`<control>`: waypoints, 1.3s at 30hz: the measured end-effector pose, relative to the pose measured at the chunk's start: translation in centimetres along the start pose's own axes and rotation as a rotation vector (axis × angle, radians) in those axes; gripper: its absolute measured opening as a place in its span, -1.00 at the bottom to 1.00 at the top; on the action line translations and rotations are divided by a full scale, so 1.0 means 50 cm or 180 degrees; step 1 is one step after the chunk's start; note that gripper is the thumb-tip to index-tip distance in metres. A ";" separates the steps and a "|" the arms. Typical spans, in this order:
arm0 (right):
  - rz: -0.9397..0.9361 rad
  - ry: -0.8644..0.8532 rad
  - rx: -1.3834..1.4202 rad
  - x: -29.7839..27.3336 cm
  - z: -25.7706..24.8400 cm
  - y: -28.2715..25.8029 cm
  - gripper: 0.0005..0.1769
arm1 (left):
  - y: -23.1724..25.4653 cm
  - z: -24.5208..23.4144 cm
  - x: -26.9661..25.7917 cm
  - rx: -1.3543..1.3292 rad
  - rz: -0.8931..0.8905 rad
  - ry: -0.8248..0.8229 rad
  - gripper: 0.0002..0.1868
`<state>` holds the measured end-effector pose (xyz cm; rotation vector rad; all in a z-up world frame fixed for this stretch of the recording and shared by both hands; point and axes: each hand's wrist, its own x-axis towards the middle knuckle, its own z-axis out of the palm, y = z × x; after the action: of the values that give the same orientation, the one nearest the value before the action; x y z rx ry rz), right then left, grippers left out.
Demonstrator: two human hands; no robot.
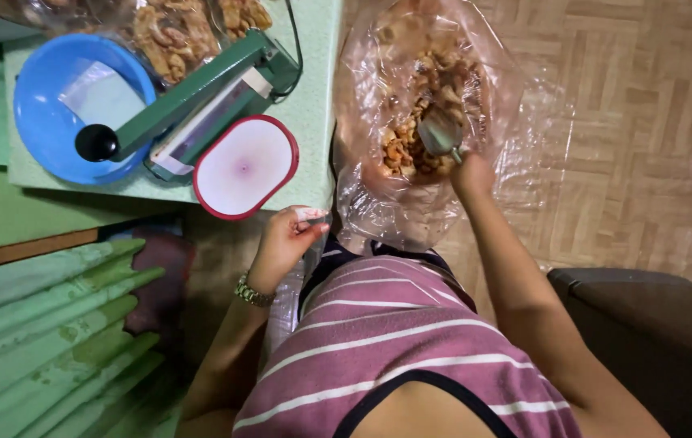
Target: Filling small plastic bags with fried snacks and sealing them with a manual heat sealer.
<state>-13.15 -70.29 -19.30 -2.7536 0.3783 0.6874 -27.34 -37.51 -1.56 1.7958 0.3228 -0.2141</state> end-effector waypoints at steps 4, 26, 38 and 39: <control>-0.0359 -0.0173 -0.0731 -0.026 -0.019 0.049 -0.68 | 0.011 0.033 -0.004 -0.0296 -0.0164 0.0033 -0.88; 0.0196 -0.1014 0.2765 -0.065 0.120 -0.013 -0.67 | -0.031 0.127 -0.049 0.0806 -0.0156 0.0452 -0.84; 0.0237 -0.0786 0.2960 -0.063 0.168 -0.070 -0.61 | -0.030 0.129 -0.062 0.1323 0.0185 0.0508 -0.83; 0.0231 -0.0738 0.2921 -0.076 0.161 -0.071 -0.58 | -0.033 0.129 -0.061 0.1315 0.0121 0.0537 -0.81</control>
<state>-18.62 -63.68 -23.53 -1.7860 0.5662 0.6267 -30.59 -43.69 -3.72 2.2335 0.3838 -0.1066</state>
